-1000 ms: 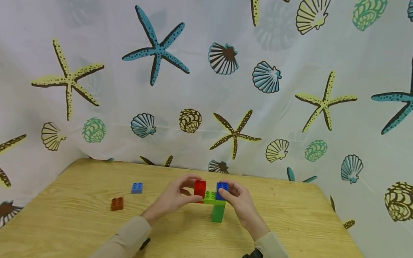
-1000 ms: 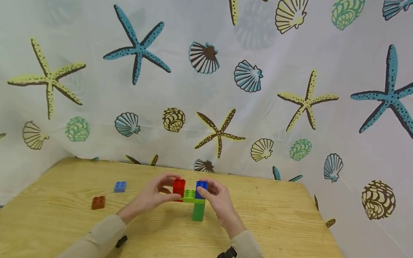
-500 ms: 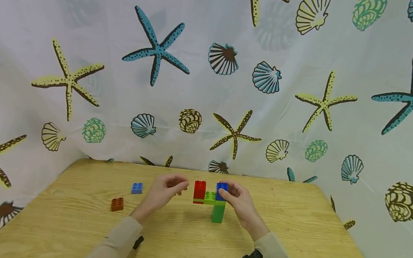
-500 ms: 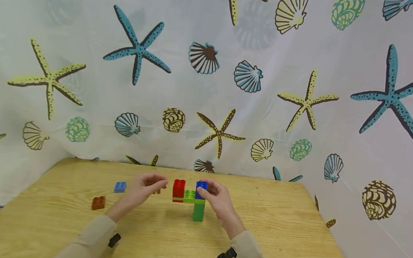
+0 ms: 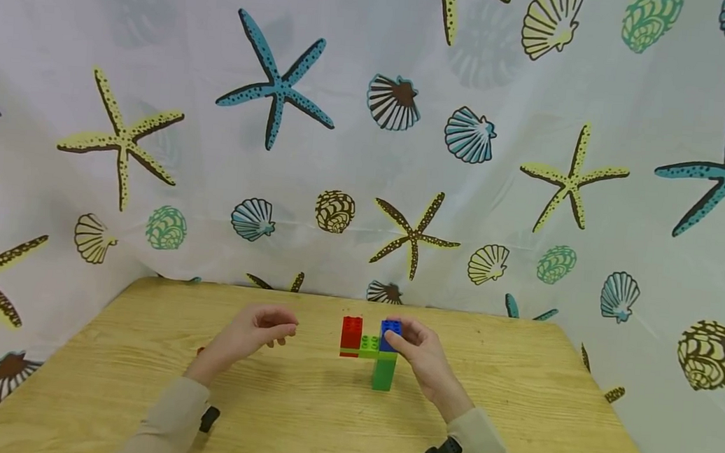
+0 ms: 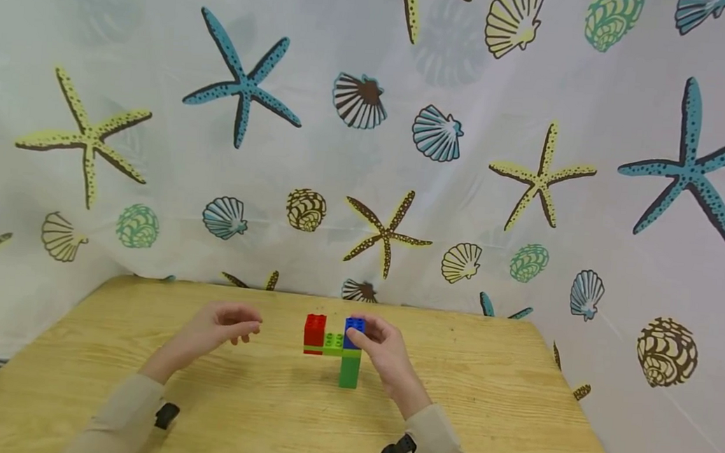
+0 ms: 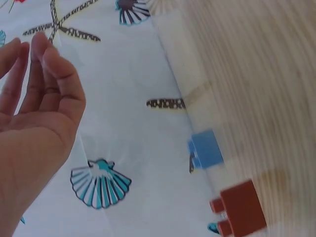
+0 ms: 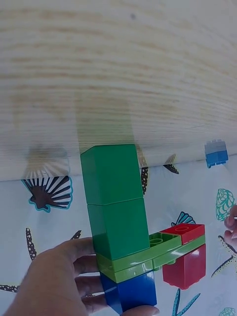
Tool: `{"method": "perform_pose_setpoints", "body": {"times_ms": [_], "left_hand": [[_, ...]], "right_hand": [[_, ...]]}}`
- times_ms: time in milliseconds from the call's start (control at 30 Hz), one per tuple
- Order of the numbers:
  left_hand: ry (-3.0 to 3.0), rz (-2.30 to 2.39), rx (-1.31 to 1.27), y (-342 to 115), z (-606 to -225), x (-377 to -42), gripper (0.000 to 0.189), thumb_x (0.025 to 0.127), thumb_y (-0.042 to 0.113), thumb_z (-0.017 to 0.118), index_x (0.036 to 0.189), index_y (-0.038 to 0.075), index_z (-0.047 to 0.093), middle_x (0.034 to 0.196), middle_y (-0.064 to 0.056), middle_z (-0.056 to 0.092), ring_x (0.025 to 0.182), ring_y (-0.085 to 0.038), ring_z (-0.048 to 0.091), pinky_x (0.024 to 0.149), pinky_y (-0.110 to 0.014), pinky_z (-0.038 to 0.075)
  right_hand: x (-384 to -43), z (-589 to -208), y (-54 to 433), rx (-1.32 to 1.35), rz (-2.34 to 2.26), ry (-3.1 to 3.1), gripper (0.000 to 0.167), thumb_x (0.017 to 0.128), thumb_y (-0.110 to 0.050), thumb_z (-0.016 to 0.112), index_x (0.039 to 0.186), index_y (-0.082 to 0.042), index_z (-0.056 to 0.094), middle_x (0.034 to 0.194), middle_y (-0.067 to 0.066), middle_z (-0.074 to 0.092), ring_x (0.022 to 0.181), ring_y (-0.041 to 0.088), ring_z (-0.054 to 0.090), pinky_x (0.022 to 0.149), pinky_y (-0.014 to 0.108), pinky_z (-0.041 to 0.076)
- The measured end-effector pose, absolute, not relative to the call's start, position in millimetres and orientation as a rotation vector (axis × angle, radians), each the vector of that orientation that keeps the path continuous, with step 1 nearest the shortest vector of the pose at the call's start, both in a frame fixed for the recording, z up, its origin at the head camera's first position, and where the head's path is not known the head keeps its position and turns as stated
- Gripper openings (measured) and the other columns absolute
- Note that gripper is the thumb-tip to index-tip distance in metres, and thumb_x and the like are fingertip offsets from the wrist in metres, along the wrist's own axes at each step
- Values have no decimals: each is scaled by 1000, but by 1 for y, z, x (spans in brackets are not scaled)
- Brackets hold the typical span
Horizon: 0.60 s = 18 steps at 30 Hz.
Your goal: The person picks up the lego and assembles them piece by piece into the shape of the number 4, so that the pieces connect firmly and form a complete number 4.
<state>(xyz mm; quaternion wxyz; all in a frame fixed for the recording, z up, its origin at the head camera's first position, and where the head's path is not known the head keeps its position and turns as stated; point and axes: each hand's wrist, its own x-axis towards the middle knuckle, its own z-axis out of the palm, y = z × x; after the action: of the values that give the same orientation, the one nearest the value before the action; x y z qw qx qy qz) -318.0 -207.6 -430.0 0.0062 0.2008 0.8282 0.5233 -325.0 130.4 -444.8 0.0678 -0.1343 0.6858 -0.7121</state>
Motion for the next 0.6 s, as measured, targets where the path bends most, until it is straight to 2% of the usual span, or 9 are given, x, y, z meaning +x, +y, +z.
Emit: {"method": "perform_pose_setpoints", "body": {"times_ms": [133, 233, 400, 500, 600], "left_hand": [[2555, 1605, 600, -227, -430, -320, 35, 95, 30, 65, 119, 5, 65, 109, -15, 69, 89, -21, 68, 76, -35, 56], [2545, 1569, 562, -243, -429, -320, 38, 95, 31, 65, 123, 4, 63, 115, -18, 68, 94, -22, 67, 79, -35, 56], [2622, 1476, 518, -269, -430, -319, 30, 95, 26, 66, 116, 4, 65, 113, -18, 67, 94, -23, 64, 77, -35, 55], [2651, 1452, 477, -282, -433, -318, 28, 93, 21, 68, 112, 1, 66, 112, -19, 66, 93, -22, 61, 75, -36, 53], [2645, 1451, 398, -295, -438, -316, 34, 91, 21, 71, 113, -3, 64, 109, -17, 66, 89, -21, 59, 73, -35, 53]], "right_hand": [[-325, -445, 132, -403, -2146, 2057, 45, 93, -21, 68, 135, -6, 57, 125, 10, 61, 117, 27, 57, 102, 34, 48], [-324, -445, 131, -396, -2152, 2042, 45, 93, -21, 68, 135, -7, 57, 127, 11, 60, 120, 30, 56, 106, 39, 45], [-325, -444, 130, -400, -2156, 2023, 47, 94, -19, 67, 137, -4, 54, 128, 13, 59, 124, 34, 53, 112, 50, 36], [-325, -445, 130, -390, -2154, 2030, 46, 95, -18, 66, 137, -3, 54, 127, 12, 60, 122, 32, 54, 113, 50, 35], [-325, -444, 129, -375, -2157, 2035, 44, 94, -18, 66, 136, -6, 56, 127, 11, 60, 121, 31, 55, 112, 50, 36]]}}
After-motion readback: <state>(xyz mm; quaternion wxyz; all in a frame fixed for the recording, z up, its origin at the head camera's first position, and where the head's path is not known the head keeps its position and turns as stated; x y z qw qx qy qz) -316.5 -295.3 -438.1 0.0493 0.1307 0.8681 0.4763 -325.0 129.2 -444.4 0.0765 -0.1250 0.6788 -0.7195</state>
